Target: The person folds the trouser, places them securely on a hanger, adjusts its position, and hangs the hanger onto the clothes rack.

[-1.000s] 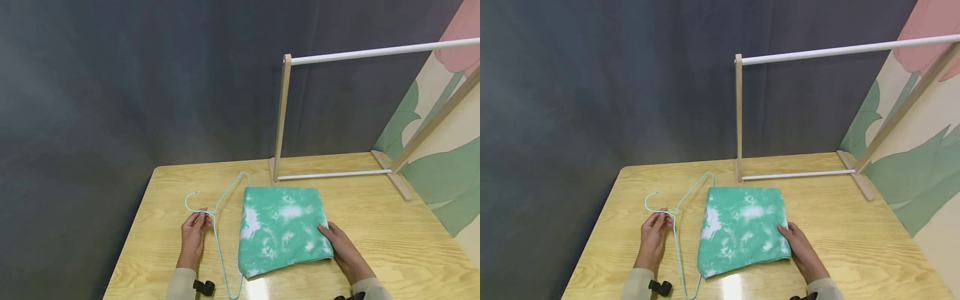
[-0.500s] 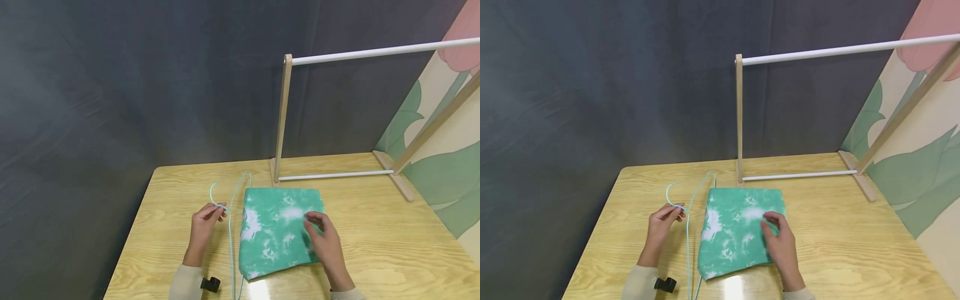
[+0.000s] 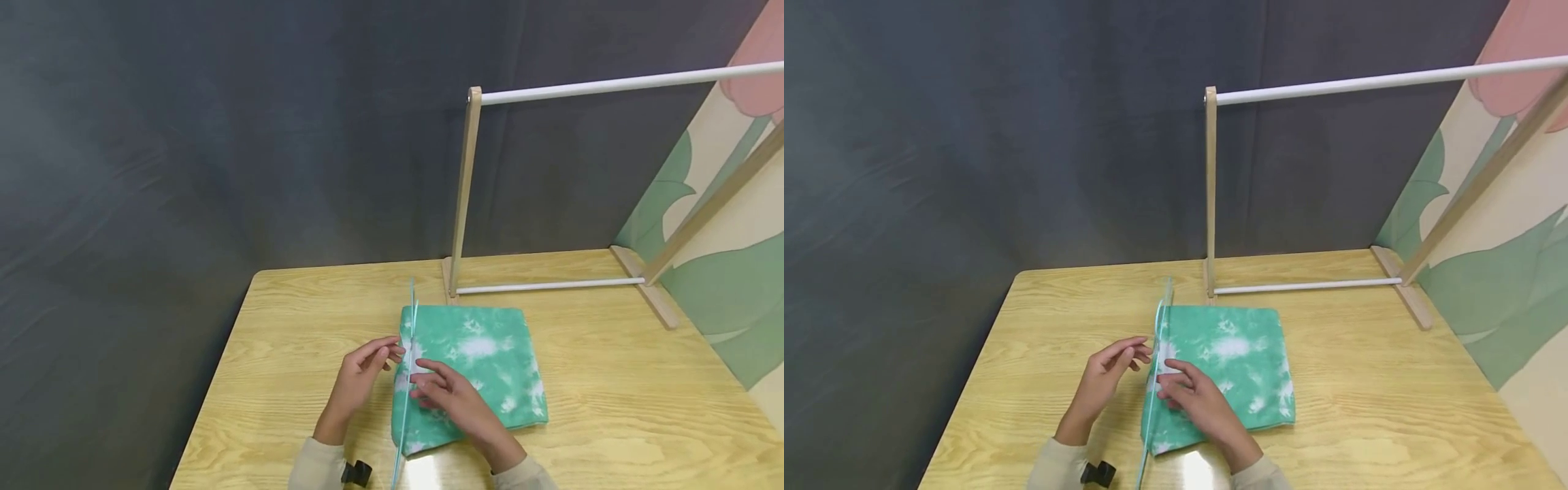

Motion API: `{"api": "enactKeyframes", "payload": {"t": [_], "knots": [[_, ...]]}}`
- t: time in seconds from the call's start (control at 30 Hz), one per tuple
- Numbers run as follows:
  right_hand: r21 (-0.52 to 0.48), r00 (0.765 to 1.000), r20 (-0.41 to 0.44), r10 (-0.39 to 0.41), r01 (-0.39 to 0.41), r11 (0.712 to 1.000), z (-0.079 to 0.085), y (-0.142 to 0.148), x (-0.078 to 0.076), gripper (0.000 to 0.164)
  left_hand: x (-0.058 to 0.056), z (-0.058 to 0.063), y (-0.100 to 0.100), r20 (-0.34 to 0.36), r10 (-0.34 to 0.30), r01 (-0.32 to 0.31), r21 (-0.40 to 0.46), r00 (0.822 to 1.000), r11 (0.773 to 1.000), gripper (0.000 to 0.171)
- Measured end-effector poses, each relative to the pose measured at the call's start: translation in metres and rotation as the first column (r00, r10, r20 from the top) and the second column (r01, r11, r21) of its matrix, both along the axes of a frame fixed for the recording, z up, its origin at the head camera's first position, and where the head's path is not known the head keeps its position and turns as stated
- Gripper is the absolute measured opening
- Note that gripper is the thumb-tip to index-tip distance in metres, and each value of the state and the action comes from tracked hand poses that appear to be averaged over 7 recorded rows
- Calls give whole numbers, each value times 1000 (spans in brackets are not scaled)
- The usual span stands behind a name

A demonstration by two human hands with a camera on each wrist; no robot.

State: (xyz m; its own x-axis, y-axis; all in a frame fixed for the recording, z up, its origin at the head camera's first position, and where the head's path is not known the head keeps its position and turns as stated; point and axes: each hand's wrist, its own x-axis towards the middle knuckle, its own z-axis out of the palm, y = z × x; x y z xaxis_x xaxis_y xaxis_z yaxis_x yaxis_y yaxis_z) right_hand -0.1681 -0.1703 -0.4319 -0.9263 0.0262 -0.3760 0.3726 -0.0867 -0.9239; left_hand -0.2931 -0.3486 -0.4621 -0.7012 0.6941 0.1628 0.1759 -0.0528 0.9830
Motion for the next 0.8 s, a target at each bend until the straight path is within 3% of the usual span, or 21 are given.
{"api": "enactKeyframes", "payload": {"t": [0.13,0.37,0.53,0.63,0.8], "knots": [[3,999,10,-32,32,999,1,1,-4,61,6,-10,-2,26,15,-16,15,1000,1000,29],[-15,996,36,-78,79,997,2,1,-10,60,20,-23,-5,96,-16,14,21,995,1000,29],[-9,981,33,-192,192,981,1,0,-14,49,27,-28,-8,157,65,-59,-39,985,997,28],[-23,971,27,-238,238,971,-1,2,-15,40,29,-30,-10,231,164,-137,-126,959,982,25],[-49,974,25,-225,226,973,-6,5,-12,39,32,-41,-11,378,268,-182,-246,886,952,23]]}}
